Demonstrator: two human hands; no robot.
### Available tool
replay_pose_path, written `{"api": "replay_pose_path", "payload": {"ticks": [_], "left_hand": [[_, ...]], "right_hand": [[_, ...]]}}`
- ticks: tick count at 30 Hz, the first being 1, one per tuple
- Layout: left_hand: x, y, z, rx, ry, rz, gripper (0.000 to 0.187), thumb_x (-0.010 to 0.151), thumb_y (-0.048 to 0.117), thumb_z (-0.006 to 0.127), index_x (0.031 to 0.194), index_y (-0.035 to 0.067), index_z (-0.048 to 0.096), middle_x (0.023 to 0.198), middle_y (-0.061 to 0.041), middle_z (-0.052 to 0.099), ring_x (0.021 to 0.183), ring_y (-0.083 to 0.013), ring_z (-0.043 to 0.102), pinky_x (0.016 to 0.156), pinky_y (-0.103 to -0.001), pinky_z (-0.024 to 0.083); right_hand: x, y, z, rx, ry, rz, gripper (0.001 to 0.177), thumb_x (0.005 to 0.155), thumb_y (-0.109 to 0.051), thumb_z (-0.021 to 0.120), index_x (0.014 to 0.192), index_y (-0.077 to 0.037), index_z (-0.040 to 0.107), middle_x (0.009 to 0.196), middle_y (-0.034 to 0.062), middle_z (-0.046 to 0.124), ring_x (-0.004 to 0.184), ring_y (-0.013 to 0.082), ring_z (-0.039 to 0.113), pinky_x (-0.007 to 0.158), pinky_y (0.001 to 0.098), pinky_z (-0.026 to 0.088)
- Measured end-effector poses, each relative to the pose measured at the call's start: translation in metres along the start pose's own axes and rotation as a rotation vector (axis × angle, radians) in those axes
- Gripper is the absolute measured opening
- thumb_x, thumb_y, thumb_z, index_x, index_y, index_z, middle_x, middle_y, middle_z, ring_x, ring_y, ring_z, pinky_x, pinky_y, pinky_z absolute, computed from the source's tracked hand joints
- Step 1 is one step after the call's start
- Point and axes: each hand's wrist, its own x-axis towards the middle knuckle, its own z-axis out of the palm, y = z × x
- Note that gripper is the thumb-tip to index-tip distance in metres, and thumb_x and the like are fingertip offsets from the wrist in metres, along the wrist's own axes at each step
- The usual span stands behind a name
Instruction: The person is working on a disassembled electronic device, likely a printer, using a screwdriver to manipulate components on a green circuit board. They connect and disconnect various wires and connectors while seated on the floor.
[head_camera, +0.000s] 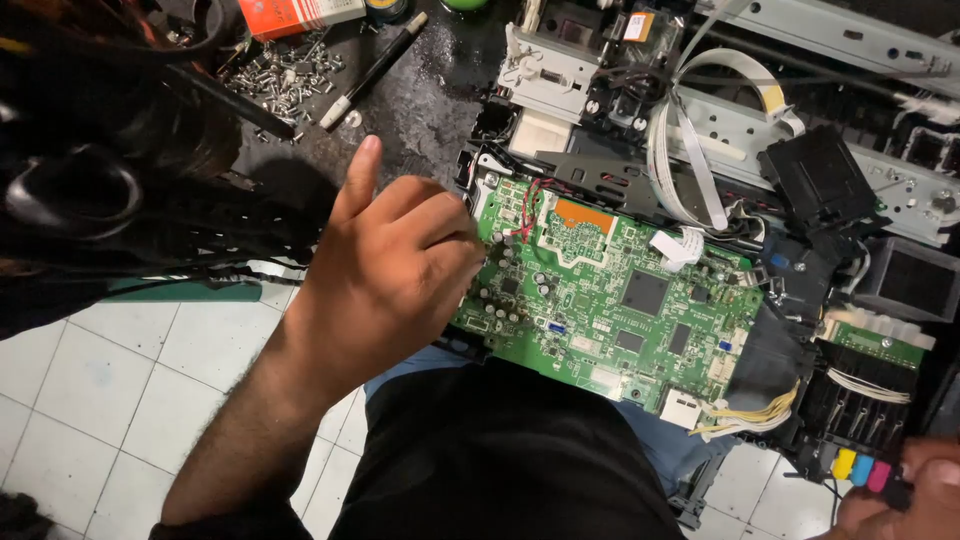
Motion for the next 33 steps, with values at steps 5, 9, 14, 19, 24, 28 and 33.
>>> {"api": "replay_pose_path", "payload": {"ticks": [5, 9, 14, 19, 24, 28, 33], "left_hand": [[0.002, 0.002, -0.002, -0.001, -0.031, -0.026, 0.020, 0.095, 0.005, 0.080, 0.082, 0.011, 0.066, 0.088, -0.002, 0.061, 0.088, -0.0259, 0.061, 0.116, -0.063, 0.029], [0.003, 0.002, -0.001, -0.013, -0.027, -0.019, 0.028, 0.090, -0.008, 0.075, 0.077, 0.009, 0.057, 0.081, -0.001, 0.058, 0.085, -0.0253, 0.059, 0.114, -0.066, 0.034], [0.006, 0.007, -0.004, -0.067, -0.042, -0.053, 0.027, 0.091, -0.012, 0.064, 0.075, 0.008, 0.054, 0.079, -0.001, 0.055, 0.090, -0.0266, 0.057, 0.118, -0.068, 0.029], [0.009, 0.009, -0.011, 0.038, -0.062, -0.039, 0.031, 0.095, -0.005, 0.071, 0.074, 0.009, 0.052, 0.084, -0.003, 0.060, 0.096, -0.0275, 0.062, 0.120, -0.064, 0.027], [0.024, 0.008, -0.013, 0.030, 0.026, -0.071, 0.016, 0.092, 0.018, 0.084, 0.088, 0.011, 0.070, 0.090, -0.002, 0.064, 0.084, -0.0242, 0.059, 0.107, -0.056, 0.041], [0.029, 0.009, 0.020, 0.142, 0.033, -0.106, 0.045, 0.084, 0.055, 0.093, 0.085, 0.014, 0.075, 0.083, 0.000, 0.071, 0.076, -0.0191, 0.060, 0.082, -0.042, 0.045], [0.030, 0.011, 0.035, 0.152, -0.124, -0.320, 0.019, 0.086, 0.030, 0.067, 0.072, 0.019, 0.075, 0.078, 0.000, 0.067, 0.076, -0.0300, 0.061, 0.069, -0.045, 0.039]], "right_hand": [[0.023, 0.003, -0.033, 0.023, -0.219, 0.023, 0.023, 0.118, -0.054, 0.042, 0.096, -0.050, 0.038, 0.079, -0.0307, 0.020, 0.056, -0.0156, 0.017, 0.048, 0.0003, 0.016], [0.047, 0.022, -0.052, -0.158, -0.104, -0.078, 0.030, 0.118, -0.060, 0.039, 0.093, -0.045, 0.033, 0.078, -0.0269, 0.020, 0.053, -0.0104, 0.016, 0.045, 0.0046, 0.015], [0.023, 0.015, -0.024, -0.514, 0.029, -0.418, 0.029, 0.131, -0.035, 0.022, 0.115, -0.014, 0.033, 0.088, 0.0043, 0.029, 0.048, 0.0094, 0.017, 0.035, 0.0282, 0.017], [0.070, 0.052, -0.031, -0.553, 0.262, -1.169, 0.033, 0.135, 0.003, 0.039, 0.104, 0.004, 0.049, 0.099, 0.0136, 0.052, 0.110, 0.0259, 0.053, 0.133, 0.0448, 0.048], [0.082, 0.050, -0.043, -0.300, 0.144, -1.033, 0.049, 0.119, -0.029, 0.047, 0.151, 0.008, 0.051, 0.088, 0.0068, 0.045, 0.094, 0.0139, 0.050, 0.112, 0.0309, 0.048], [0.100, 0.058, -0.066, -0.243, 0.141, -1.026, 0.040, 0.116, -0.010, 0.043, 0.151, 0.008, 0.051, 0.086, 0.0089, 0.045, 0.082, 0.0170, 0.047, 0.090, 0.0323, 0.046], [0.085, 0.055, -0.063, -0.220, 0.132, -0.921, 0.034, 0.114, -0.012, 0.042, 0.146, -0.002, 0.047, 0.084, 0.0029, 0.040, 0.061, 0.0093, 0.030, 0.056, 0.0263, 0.026]]}}
